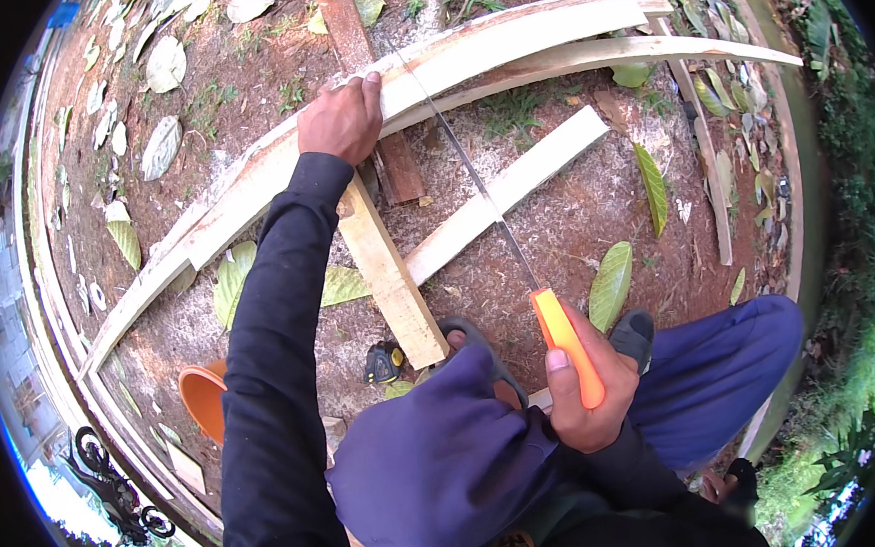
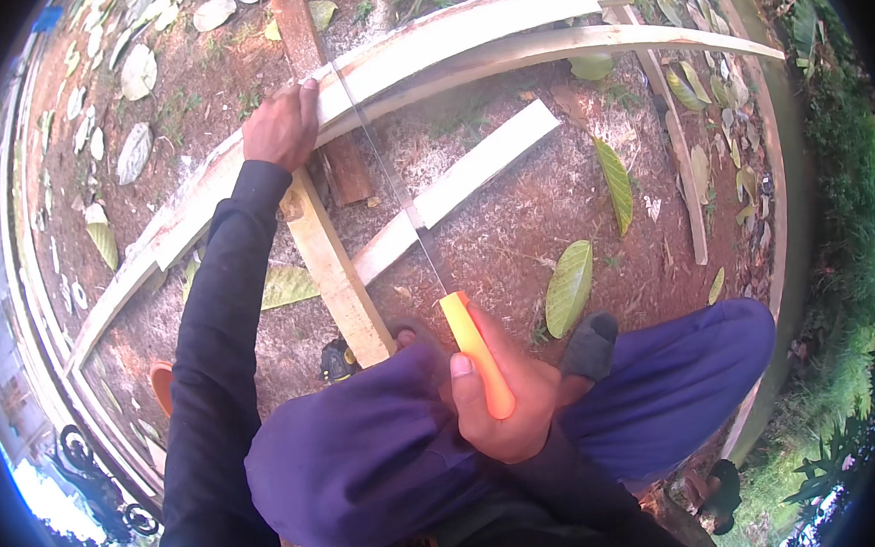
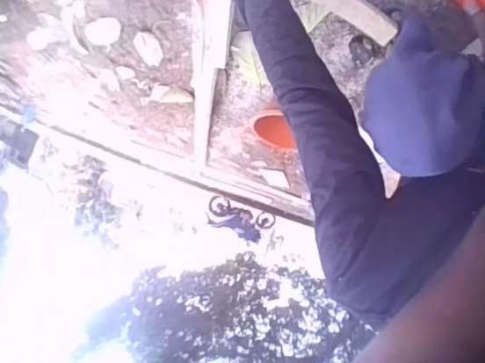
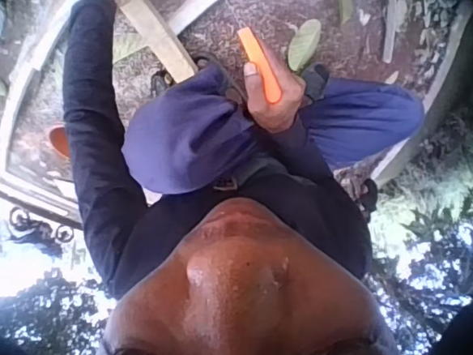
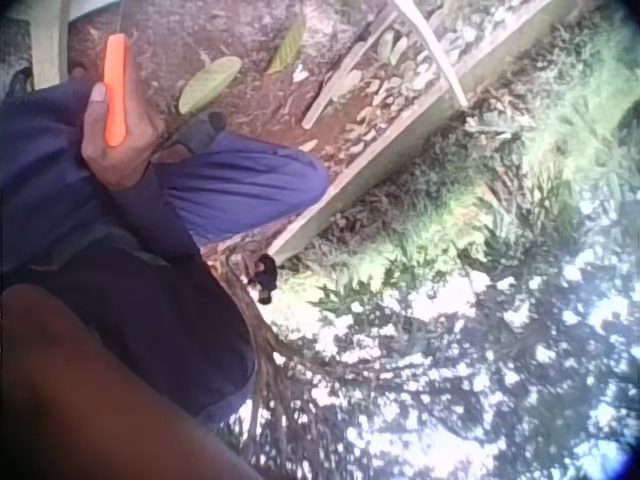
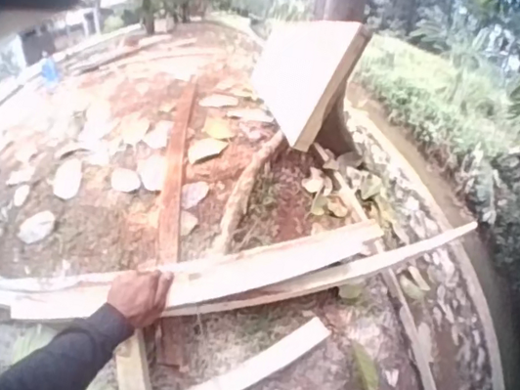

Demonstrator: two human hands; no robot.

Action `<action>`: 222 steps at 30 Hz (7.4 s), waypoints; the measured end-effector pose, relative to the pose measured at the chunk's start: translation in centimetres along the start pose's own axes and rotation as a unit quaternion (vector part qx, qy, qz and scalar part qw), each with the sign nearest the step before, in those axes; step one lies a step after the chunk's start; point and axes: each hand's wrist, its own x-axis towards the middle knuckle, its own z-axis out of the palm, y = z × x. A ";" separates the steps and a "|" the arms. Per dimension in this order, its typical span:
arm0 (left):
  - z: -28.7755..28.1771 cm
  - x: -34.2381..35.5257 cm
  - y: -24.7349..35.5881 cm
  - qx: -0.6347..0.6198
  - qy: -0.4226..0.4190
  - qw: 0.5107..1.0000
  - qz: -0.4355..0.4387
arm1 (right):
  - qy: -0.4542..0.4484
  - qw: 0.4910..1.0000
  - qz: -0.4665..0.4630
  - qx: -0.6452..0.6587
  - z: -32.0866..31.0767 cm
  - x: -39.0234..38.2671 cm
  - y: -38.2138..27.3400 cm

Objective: The person uses a hand saw to cut a piece of wood placed on a makeshift wooden support. After cutting, the person moves the cut pieces and adjusts the wood on the support.

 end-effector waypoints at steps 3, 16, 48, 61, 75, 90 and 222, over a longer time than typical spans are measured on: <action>-0.4 -0.1 0.5 0.002 -0.005 1.000 -0.009 | 0.008 1.000 -0.011 0.023 0.9 2.7 -0.5; 0.0 -0.2 0.3 0.002 0.000 1.000 -0.012 | 0.015 0.997 0.043 0.069 1.8 5.1 0.2; 0.3 0.7 -0.1 -0.007 -0.034 0.999 -0.021 | 0.022 0.995 -0.025 0.099 8.4 16.3 3.2; 0.2 0.1 0.0 0.019 -0.003 1.000 -0.005 | 0.034 0.995 -0.034 0.089 8.4 13.8 4.3; 0.3 0.7 -0.4 0.019 -0.010 1.000 -0.022 | 0.056 0.992 -0.026 0.114 7.9 13.1 4.7; 0.2 0.8 -1.1 -0.001 -0.026 0.999 -0.031 | 0.046 0.994 -0.069 0.068 5.8 6.3 7.5; -0.5 0.3 -1.2 0.038 -0.037 0.996 0.076 | 0.046 0.994 -0.085 0.058 5.7 6.9 7.0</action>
